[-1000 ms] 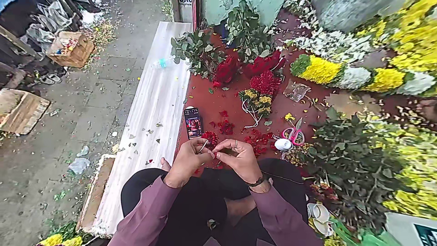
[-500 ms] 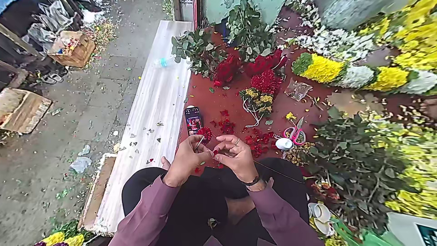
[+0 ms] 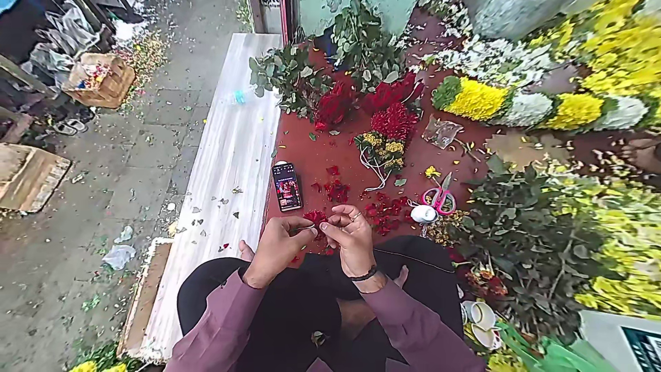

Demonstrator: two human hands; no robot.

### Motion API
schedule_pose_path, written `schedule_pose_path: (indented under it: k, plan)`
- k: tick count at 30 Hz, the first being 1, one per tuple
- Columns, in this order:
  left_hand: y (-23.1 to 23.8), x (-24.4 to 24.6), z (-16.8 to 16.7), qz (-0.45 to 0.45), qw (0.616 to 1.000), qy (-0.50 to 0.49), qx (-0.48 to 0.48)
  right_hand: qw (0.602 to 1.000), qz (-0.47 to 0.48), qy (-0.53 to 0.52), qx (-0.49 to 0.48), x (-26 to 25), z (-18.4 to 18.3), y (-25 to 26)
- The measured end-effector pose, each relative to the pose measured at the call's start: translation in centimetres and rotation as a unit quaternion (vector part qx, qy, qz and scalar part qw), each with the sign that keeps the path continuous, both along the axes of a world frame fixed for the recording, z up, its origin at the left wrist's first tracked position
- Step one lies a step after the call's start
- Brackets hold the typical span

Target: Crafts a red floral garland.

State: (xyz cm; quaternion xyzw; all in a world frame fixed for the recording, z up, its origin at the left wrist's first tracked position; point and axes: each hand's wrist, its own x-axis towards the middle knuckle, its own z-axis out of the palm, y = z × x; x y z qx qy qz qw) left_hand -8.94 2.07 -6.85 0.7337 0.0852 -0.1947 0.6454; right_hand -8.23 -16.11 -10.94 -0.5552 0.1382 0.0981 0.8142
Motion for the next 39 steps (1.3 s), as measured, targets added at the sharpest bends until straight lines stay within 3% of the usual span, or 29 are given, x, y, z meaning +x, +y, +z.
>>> schedule_pose_path:
  k: [10, 13, 16, 18, 22, 26, 29, 31, 33, 36, 38, 39]
  plan:
    - [0.4, 0.1, -0.5, 0.018, 0.999, 0.008, 0.050, 0.997, 0.061, 0.026, -0.049, -0.4, -0.3, 0.4]
    - [0.8, 0.5, 0.1, 0.015, 0.994, 0.018, 0.103, 0.985, 0.083, -0.011, -0.148, -0.1, -0.5, -0.3]
    - [1.4, 1.3, 1.2, -0.005, 0.987, 0.041, 0.155, 0.935, 0.121, -0.124, -0.309, 0.3, -0.2, -1.2]
    - [1.8, 1.9, 1.9, -0.015, 0.983, 0.052, 0.177, 0.902, 0.201, -0.153, -0.351, 0.6, -0.2, -1.7]
    - [2.2, 2.7, 3.2, -0.013, 0.972, 0.077, 0.220, 0.905, 0.305, -0.138, -0.264, 1.5, 0.0, -3.3]
    - [1.7, 3.1, 4.7, -0.059, 0.937, 0.091, 0.331, 0.895, 0.338, -0.224, -0.183, 2.0, 1.8, -4.8]
    - [-1.1, 3.0, 7.8, -0.206, 0.872, 0.058, 0.441, 0.898, 0.327, -0.276, -0.100, 2.2, 3.2, -5.4]
    - [-3.3, 3.0, 10.6, -0.347, 0.838, 0.019, 0.420, 0.906, 0.304, -0.289, -0.054, 3.1, 3.2, -6.0]
    - [-4.7, 3.4, 12.4, -0.419, 0.857, -0.033, 0.298, 0.916, 0.296, -0.266, 0.044, 4.0, 2.4, -6.2]
    - [-6.2, 4.8, 13.0, -0.338, 0.932, -0.089, 0.097, 0.942, 0.267, -0.158, 0.124, 3.4, 2.7, -6.0]
    - [-7.0, 5.7, 12.8, -0.265, 0.955, -0.106, 0.086, 0.959, 0.238, -0.117, 0.098, 2.0, 2.5, -5.3]
    - [-7.2, 6.1, 12.6, -0.235, 0.958, -0.121, 0.113, 0.950, 0.231, -0.132, 0.161, 1.5, 1.7, -4.8]
